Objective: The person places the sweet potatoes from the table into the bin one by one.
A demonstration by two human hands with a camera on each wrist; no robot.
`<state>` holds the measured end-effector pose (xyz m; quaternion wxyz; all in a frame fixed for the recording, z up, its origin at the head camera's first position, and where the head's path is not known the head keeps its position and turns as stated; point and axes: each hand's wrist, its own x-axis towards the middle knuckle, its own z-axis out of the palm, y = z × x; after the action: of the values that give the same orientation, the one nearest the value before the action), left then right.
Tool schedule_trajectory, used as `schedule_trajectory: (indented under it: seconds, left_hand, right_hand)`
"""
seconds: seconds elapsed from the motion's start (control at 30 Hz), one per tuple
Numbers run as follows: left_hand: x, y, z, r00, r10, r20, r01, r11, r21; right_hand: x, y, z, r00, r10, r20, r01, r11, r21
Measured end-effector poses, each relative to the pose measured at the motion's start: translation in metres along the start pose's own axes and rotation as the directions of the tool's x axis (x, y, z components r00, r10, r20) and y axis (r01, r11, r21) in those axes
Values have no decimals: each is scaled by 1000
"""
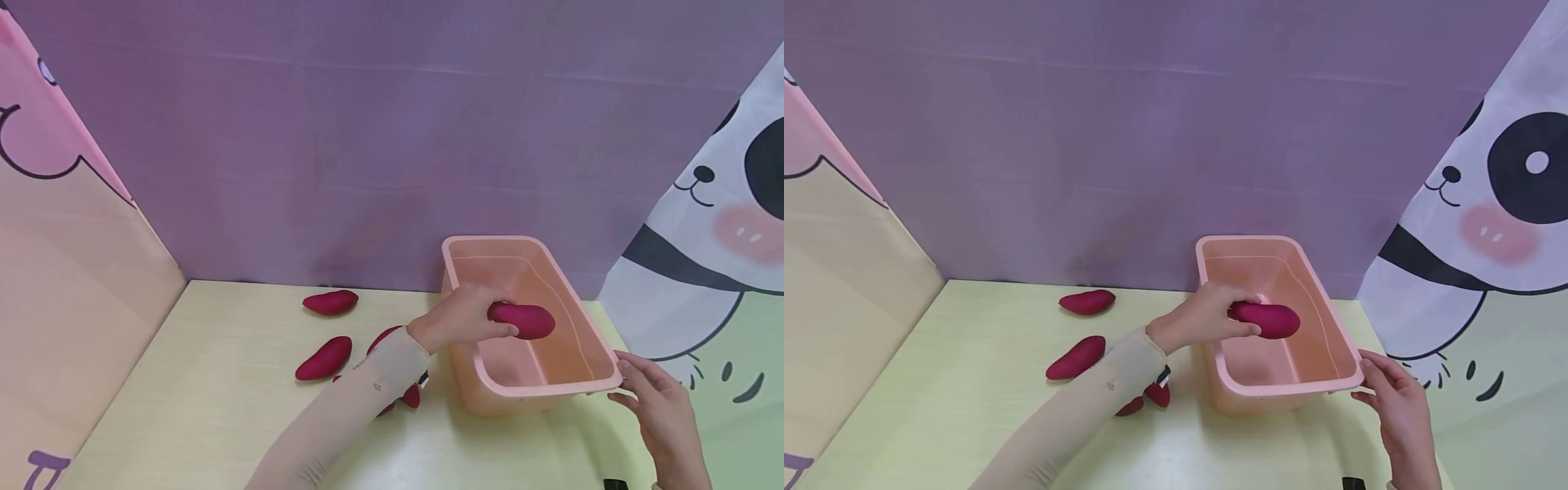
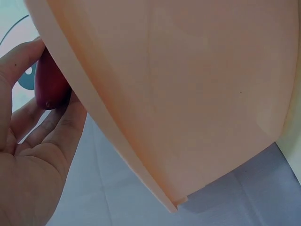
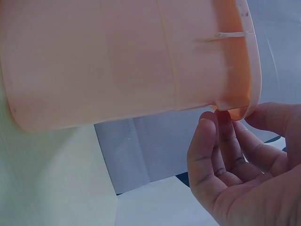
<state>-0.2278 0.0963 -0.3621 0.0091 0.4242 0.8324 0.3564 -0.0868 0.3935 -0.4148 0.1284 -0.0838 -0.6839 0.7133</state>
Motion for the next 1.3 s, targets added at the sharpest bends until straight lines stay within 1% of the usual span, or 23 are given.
schedule_trajectory:
  seconds: [0.13,0.2,0.37,0.47,0.6,0.7,0.83,0.9,0.97,1.07,1.13,1.2,1.3]
  left_hand:
    - [3,3,-1,1000,13,3,-13,1000,11]
    - [4,5,-1,1000,13,14,-13,1000,18]
    - [8,14,-8,997,-25,74,25,1000,-4]
    - [14,23,-13,994,-29,101,29,1000,-6]
    - [23,33,-17,995,8,100,-14,998,59]
    - [31,40,-16,995,29,92,-39,994,102]
    - [42,47,-11,995,26,97,-40,990,139]
    - [48,50,-7,993,5,114,-22,988,151]
    - [52,53,-4,989,-27,142,6,990,143]
    - [57,56,1,975,-102,195,80,990,117]
    - [59,57,3,966,-139,220,116,987,114]
    - [62,58,5,959,-161,233,134,983,127]
    - [66,59,7,957,-171,236,137,979,154]
  right_hand:
    - [0,0,0,1000,2,-1,-2,1000,-7]
    - [0,-1,0,1000,4,-2,-4,1000,-10]
    - [1,-1,0,1000,19,-24,-20,999,-36]
    - [1,-1,1,999,23,-39,-25,999,-43]
    - [1,-1,1,999,21,-40,-23,999,-42]
    - [0,-1,1,998,32,-45,-34,998,-52]
    - [0,-1,1,996,57,-67,-61,996,-70]
    - [-1,-1,1,995,62,-77,-68,995,-77]
    - [-1,0,2,994,69,-88,-77,993,-89]
    - [-1,0,5,992,71,-101,-82,991,-110]
    - [-2,0,6,992,67,-103,-79,990,-118]
    - [-3,0,8,994,57,-95,-68,991,-115]
    - [-4,0,9,995,50,-83,-59,993,-106]
